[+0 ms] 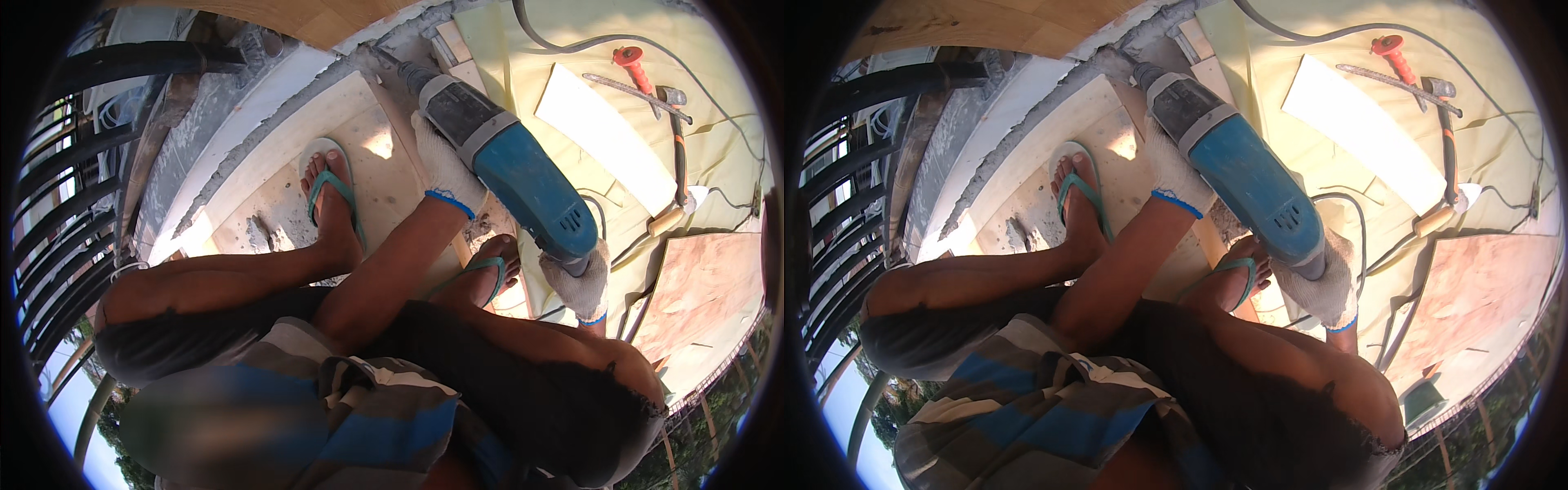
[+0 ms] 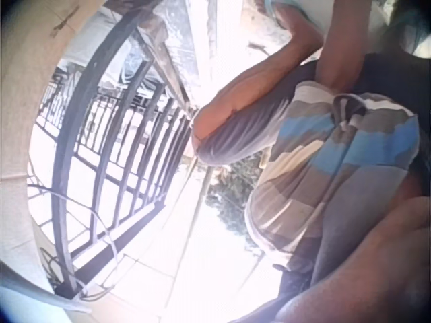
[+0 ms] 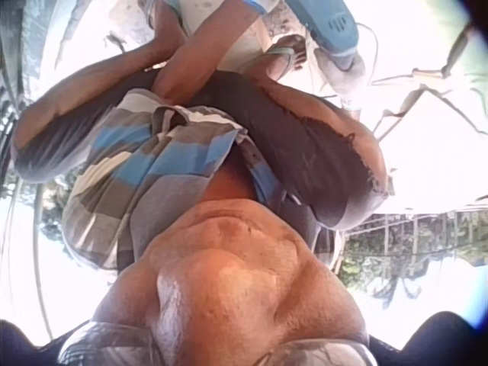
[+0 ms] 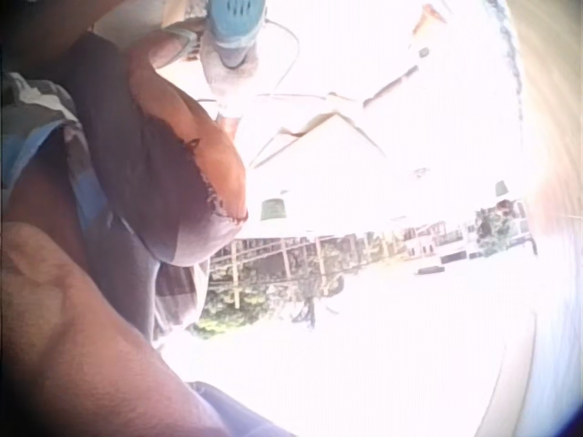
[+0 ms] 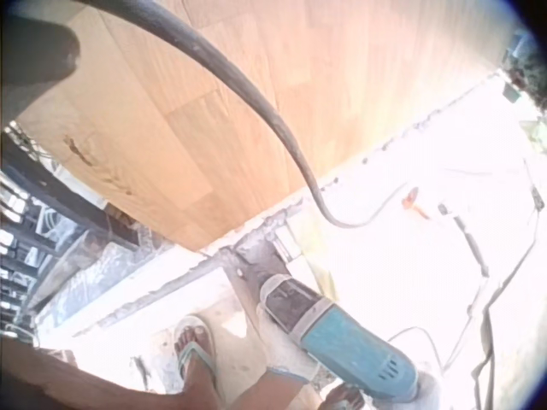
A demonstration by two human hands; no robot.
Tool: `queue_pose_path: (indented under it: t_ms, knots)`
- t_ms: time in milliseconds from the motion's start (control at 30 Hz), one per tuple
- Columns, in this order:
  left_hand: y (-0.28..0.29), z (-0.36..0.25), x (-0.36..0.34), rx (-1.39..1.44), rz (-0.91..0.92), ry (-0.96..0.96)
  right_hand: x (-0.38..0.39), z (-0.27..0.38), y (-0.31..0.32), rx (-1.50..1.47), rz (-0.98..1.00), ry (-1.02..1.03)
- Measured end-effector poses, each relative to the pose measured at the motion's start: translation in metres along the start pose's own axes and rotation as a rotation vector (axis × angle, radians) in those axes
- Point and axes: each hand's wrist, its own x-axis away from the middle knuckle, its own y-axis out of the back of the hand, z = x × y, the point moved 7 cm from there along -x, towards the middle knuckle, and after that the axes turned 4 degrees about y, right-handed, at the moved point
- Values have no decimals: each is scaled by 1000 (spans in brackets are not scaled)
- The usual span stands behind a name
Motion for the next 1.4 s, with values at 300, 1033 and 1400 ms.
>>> queue_pose_path:
  t_ms: [300,1033,1400]
  knots:
    - [7,-4,5,41,-36,-17,-9,17,3,142,14,104]
    - [-22,-60,-20,152,307,157,-72,101,2,-43,111,-59]
    - [28,-35,-31,96,274,145,-29,39,-31,-63,76,-65]
